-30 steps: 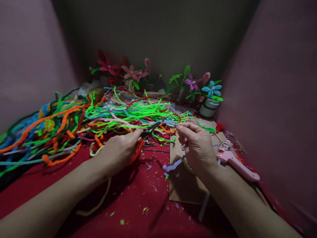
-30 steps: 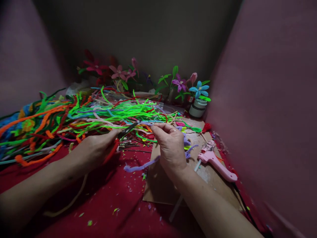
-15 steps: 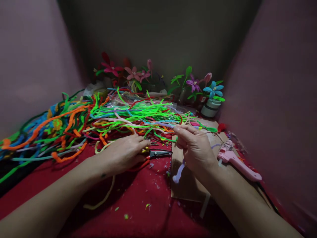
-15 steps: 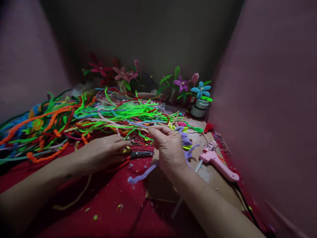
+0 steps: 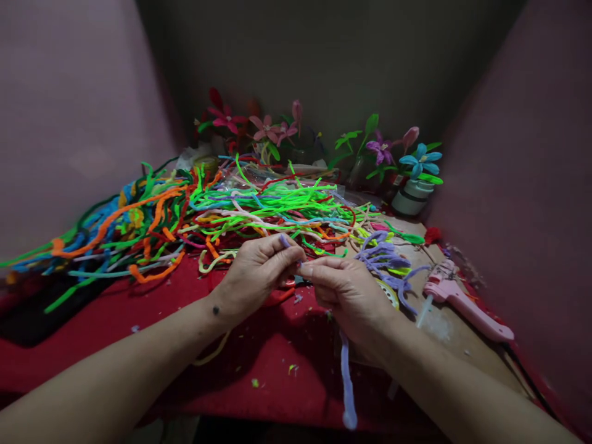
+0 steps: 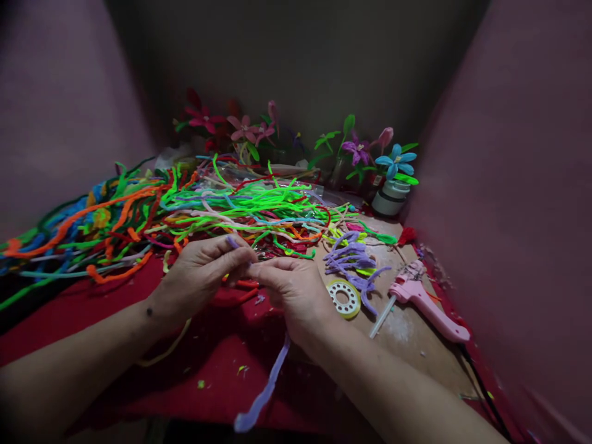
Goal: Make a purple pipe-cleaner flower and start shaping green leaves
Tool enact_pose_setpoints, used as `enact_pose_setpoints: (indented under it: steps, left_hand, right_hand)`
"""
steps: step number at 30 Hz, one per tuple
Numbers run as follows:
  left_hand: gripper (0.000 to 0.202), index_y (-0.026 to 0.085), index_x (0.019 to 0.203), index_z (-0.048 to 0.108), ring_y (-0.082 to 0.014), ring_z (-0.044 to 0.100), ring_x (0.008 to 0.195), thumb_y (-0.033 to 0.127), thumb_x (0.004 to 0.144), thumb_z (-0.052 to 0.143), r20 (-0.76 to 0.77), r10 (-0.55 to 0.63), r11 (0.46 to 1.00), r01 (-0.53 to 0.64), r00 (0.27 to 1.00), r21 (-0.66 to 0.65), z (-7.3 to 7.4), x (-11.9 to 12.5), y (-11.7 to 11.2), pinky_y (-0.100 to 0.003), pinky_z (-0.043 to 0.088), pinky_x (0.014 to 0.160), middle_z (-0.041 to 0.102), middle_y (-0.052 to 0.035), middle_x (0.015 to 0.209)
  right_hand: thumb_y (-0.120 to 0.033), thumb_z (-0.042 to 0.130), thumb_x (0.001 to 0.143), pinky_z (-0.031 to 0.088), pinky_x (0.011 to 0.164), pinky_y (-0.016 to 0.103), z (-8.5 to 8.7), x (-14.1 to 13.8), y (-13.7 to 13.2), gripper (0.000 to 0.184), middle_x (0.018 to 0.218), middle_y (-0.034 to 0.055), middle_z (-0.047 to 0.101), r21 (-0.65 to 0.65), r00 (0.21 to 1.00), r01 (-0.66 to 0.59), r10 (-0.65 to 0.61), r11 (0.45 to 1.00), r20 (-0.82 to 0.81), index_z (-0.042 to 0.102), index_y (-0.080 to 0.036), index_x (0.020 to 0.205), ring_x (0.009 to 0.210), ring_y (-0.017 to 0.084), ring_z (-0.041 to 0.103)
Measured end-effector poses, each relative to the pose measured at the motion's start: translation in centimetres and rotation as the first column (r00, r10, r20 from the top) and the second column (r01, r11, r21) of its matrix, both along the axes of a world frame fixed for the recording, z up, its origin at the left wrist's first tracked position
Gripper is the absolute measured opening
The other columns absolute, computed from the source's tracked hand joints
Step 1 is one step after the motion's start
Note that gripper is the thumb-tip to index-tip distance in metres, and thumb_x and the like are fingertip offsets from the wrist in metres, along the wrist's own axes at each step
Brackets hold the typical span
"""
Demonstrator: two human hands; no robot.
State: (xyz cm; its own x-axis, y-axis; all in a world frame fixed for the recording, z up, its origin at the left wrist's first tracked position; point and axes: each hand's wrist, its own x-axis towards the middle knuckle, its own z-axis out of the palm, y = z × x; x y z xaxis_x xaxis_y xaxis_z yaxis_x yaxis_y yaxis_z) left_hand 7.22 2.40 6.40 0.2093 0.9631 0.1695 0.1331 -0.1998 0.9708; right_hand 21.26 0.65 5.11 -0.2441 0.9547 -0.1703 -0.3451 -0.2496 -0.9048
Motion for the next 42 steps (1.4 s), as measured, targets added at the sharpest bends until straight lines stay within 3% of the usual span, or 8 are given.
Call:
enact_pose_setpoints:
  steps: [4, 8, 15, 17, 20, 24, 33, 42]
  left_hand:
    - [0.024, 0.015, 0.060, 0.047, -0.0041, 0.034, 0.038, 0.026, 0.082, 0.050, 0.028, 0.077, 0.997, -0.076, 0.997, -0.032, 0.0, -0.3, 0.6, -0.016, 0.026, 0.037, 0.041, 0.0064, 0.046]
    - [0.024, 0.017, 0.060, 0.044, -0.0034, 0.030, 0.035, 0.025, 0.082, 0.048, 0.083, 0.084, 0.994, -0.077, 0.993, -0.075, -0.1, -0.5, 1.0, -0.016, 0.023, 0.034, 0.037, 0.0072, 0.045]
    - [0.027, 0.016, 0.056, 0.047, -0.0027, 0.035, 0.035, 0.024, 0.081, 0.054, 0.055, 0.177, 0.984, -0.178, 0.983, 0.019, 0.3, -0.9, 1.5, -0.013, 0.027, 0.034, 0.042, 0.0056, 0.044]
    - [0.027, 0.015, 0.056, 0.050, -0.0033, 0.037, 0.033, 0.025, 0.080, 0.057, 0.123, 0.136, 0.990, -0.130, 0.983, -0.051, 0.3, -1.2, 1.8, -0.014, 0.028, 0.032, 0.045, 0.0047, 0.045]
    - [0.019, 0.013, 0.064, 0.058, -0.0057, 0.045, 0.037, 0.028, 0.076, 0.063, 0.325, -0.018, 0.980, 0.081, 0.946, -0.182, 0.2, -1.7, 2.4, -0.015, 0.036, 0.032, 0.054, 0.0021, 0.052]
    - [0.015, 0.011, 0.078, 0.064, -0.0084, 0.056, 0.048, 0.021, 0.069, 0.070, 0.441, -0.135, 0.946, 0.248, 0.887, -0.209, 0.3, -2.2, 2.8, -0.017, 0.046, 0.041, 0.061, -0.0009, 0.062]
    - [0.015, 0.011, 0.071, 0.061, -0.0050, 0.048, 0.045, 0.024, 0.074, 0.067, 0.451, -0.174, 0.943, 0.280, 0.875, -0.179, 0.2, -1.7, 2.1, -0.015, 0.041, 0.042, 0.055, 0.0019, 0.055]
    - [0.013, 0.013, 0.079, 0.061, -0.0064, 0.047, 0.047, 0.023, 0.073, 0.068, 0.461, -0.255, 0.903, 0.380, 0.850, -0.201, 0.4, -1.7, 1.6, -0.017, 0.042, 0.042, 0.052, 0.0026, 0.058]
  right_hand:
    - [-0.026, 0.071, 0.065, 0.009, 0.041, 0.024, 0.0, 0.0, 0.0, 0.014, 0.042, -0.0084, 0.034, 0.033, 0.998, -0.061, 0.061, 0.998, 0.001, 0.069, -0.013, 0.066, 0.041, 0.004, 0.018]
    - [-0.024, 0.072, 0.063, 0.009, 0.041, 0.024, 0.1, 0.0, -0.1, 0.012, 0.043, -0.0069, 0.038, 0.053, 1.000, -0.001, 0.001, 0.999, 0.012, 0.071, -0.012, 0.067, 0.041, 0.003, 0.019]
    - [-0.030, 0.070, 0.068, 0.007, 0.040, 0.022, -0.4, -0.1, -0.1, 0.019, 0.041, -0.0095, 0.027, 0.041, 0.998, -0.055, 0.055, 0.998, 0.000, 0.071, -0.011, 0.074, 0.039, 0.003, 0.016]
    - [-0.028, 0.069, 0.069, 0.007, 0.039, 0.022, -0.6, 0.0, 0.0, 0.019, 0.042, -0.0097, 0.026, 0.022, 0.997, -0.070, 0.070, 0.997, -0.020, 0.071, -0.010, 0.076, 0.039, 0.003, 0.015]
    - [-0.025, 0.066, 0.071, 0.007, 0.038, 0.020, -0.9, 0.2, 0.1, 0.018, 0.042, -0.0105, 0.024, -0.021, 0.993, -0.101, 0.100, 0.995, -0.070, 0.070, -0.009, 0.079, 0.039, 0.002, 0.014]
    - [-0.023, 0.062, 0.074, 0.007, 0.038, 0.019, -1.0, 0.6, 0.4, 0.016, 0.040, -0.0120, 0.019, -0.108, 0.975, -0.165, 0.145, 0.980, -0.166, 0.068, -0.009, 0.078, 0.037, 0.002, 0.008]
    - [-0.019, 0.053, 0.081, 0.012, 0.037, 0.018, -1.2, 0.8, 0.5, 0.016, 0.038, -0.0112, 0.018, -0.261, 0.872, -0.385, 0.255, 0.885, -0.418, 0.066, -0.010, 0.079, 0.037, 0.004, 0.006]
    - [-0.018, 0.044, 0.087, 0.013, 0.037, 0.017, -1.4, 1.0, 0.7, 0.025, 0.039, -0.0102, 0.018, -0.284, 0.802, -0.515, 0.337, 0.809, -0.493, 0.064, -0.009, 0.076, 0.038, 0.005, 0.006]
